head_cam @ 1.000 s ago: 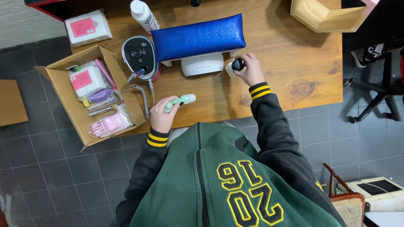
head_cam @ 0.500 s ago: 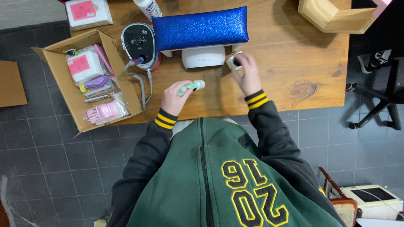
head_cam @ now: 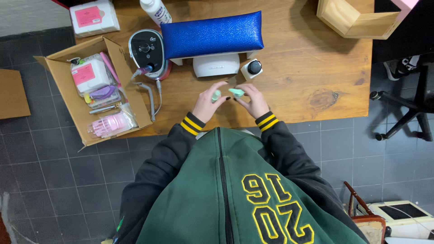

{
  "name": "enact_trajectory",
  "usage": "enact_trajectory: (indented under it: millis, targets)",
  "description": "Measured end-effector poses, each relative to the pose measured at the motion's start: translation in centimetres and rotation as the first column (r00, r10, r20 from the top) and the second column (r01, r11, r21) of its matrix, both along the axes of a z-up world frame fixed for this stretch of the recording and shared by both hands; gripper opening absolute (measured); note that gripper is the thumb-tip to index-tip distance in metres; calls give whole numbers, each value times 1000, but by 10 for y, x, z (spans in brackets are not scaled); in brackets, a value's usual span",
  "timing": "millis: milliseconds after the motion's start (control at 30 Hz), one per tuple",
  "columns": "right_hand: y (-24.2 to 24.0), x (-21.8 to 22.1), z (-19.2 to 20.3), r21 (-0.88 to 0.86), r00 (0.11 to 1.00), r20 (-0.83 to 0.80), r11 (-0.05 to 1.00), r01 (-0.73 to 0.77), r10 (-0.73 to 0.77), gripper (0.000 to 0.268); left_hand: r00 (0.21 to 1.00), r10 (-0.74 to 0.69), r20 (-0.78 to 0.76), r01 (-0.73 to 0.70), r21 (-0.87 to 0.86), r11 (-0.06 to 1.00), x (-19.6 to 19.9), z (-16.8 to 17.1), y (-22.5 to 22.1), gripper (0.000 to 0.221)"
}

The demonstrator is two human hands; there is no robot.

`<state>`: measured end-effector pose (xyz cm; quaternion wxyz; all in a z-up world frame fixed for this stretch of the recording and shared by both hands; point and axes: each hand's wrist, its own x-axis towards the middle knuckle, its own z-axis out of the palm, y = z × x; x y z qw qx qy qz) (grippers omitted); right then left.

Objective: The person opens a cardboard box and removes various beauty and nail care items, placing them individually onto a wooden table.

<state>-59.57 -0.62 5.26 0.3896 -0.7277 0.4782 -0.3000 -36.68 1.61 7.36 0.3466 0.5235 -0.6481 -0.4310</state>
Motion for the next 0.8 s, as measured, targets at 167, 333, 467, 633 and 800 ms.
enact_trajectory:
  millis: [167,333,467,633,800]
  targets:
    - [-5,-43,-62,106,974,114,977,186,-197,46,986,-1,-165,25,148,989,2,-15,5,33]
    - [-15,-57,-84,151,954,73,949,277,-290,50,988,-11,-152,38,173,984,2,-45,7,33]
    - [-25,-63,-97,143,957,28,949,281,-287,49,998,-22,-53,28,120,992,2,-61,3,25]
    - [-29,-62,-90,174,958,20,944,279,-287,49,999,3,-52,6,179,984,-5,-59,-9,32]
    - [-23,-64,-77,173,960,9,946,274,-280,58,977,68,-201,-36,158,987,-28,-79,-25,33]
